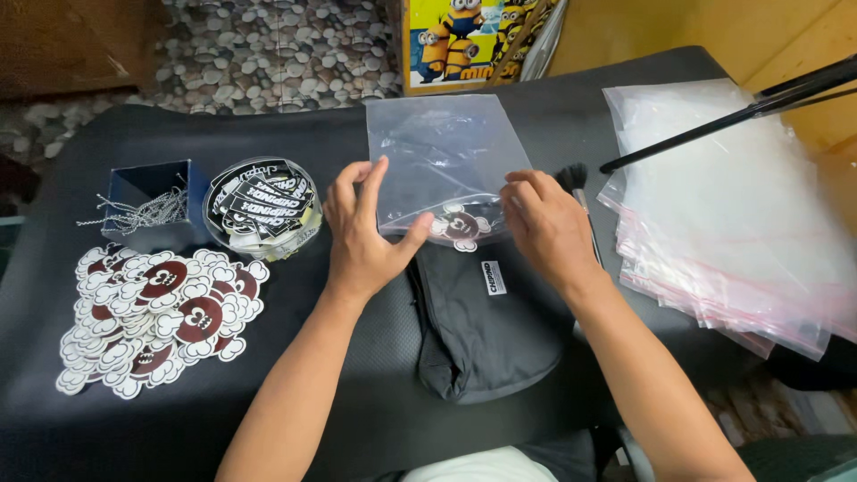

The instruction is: The person attaches a metal chain to a small black pouch, then adds a bear-shaped keychain to the chain. They use a brush to clean the pouch before placing it into a clear plastic bag and sealing it.

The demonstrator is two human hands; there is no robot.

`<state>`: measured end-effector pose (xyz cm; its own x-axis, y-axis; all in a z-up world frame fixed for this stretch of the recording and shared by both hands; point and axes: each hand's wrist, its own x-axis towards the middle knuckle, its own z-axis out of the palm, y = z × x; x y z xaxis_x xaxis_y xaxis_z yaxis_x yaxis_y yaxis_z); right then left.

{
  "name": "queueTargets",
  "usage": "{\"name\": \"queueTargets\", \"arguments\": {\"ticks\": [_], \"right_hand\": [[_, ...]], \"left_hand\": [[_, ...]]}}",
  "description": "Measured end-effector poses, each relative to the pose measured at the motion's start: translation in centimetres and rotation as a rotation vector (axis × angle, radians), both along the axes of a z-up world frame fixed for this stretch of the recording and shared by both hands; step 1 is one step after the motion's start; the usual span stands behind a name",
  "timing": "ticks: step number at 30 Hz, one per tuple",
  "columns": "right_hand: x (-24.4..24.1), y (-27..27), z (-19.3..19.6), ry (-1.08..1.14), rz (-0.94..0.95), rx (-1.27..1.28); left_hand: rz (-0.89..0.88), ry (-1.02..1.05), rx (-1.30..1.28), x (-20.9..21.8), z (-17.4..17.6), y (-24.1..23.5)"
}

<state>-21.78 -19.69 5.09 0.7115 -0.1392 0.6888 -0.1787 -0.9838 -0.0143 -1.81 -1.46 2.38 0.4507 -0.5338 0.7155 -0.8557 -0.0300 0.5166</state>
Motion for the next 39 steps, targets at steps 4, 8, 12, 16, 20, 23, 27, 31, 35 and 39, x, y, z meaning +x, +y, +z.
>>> {"name": "queueTargets", "arguments": {"ticks": [4, 8, 12, 16, 20, 23, 27, 31, 35, 39], "right_hand": [[1.1, -0.1, -1.5, 0.002, -0.048, -0.012], [1.2, 0.8, -1.5, 0.029, -0.033, 0.082], [-0.7, 3.5, 1.5, 0.028, -0.191, 0.309], [-2.9, 3.5, 0.6, 0.274, -0.506, 0.462], [-3.3, 3.4, 0.3, 0.424, -0.559, 0.617], [-3.9, 3.1, -0.2, 0.417, -0.554, 0.715], [-5.8, 0.7, -4.4, 0.322, -0.530, 0.988], [-8.2, 1.3, -4.3, 0.185, -0.470, 1.144], [-10.9, 3.5, -3.5, -0.069, -0.412, 1.369], [-14.3, 3.5, -7.0, -0.311, -0.328, 1.512]], "left_hand": [[0.016, -0.177, 0.021, 0.2, 0.0, -0.2], [-0.005, -0.213, 0.071, 1.3, -3.1, -1.5], [0.037, -0.136, 0.108, 1.6, -3.5, -1.6], [0.046, -0.035, 0.031, 1.1, -2.0, -1.5], [0.074, -0.014, 0.007, 0.7, -1.7, -1.9], [0.084, -0.002, 0.015, 0.7, -1.7, -1.8], [0.079, 0.030, 0.087, 0.7, -1.7, -2.1], [0.046, 0.033, 0.154, 0.5, -1.1, -2.4], [0.063, -0.017, 0.219, 0.6, -1.1, -2.8], [0.090, -0.025, 0.242, 1.1, -0.9, -3.5]]}}
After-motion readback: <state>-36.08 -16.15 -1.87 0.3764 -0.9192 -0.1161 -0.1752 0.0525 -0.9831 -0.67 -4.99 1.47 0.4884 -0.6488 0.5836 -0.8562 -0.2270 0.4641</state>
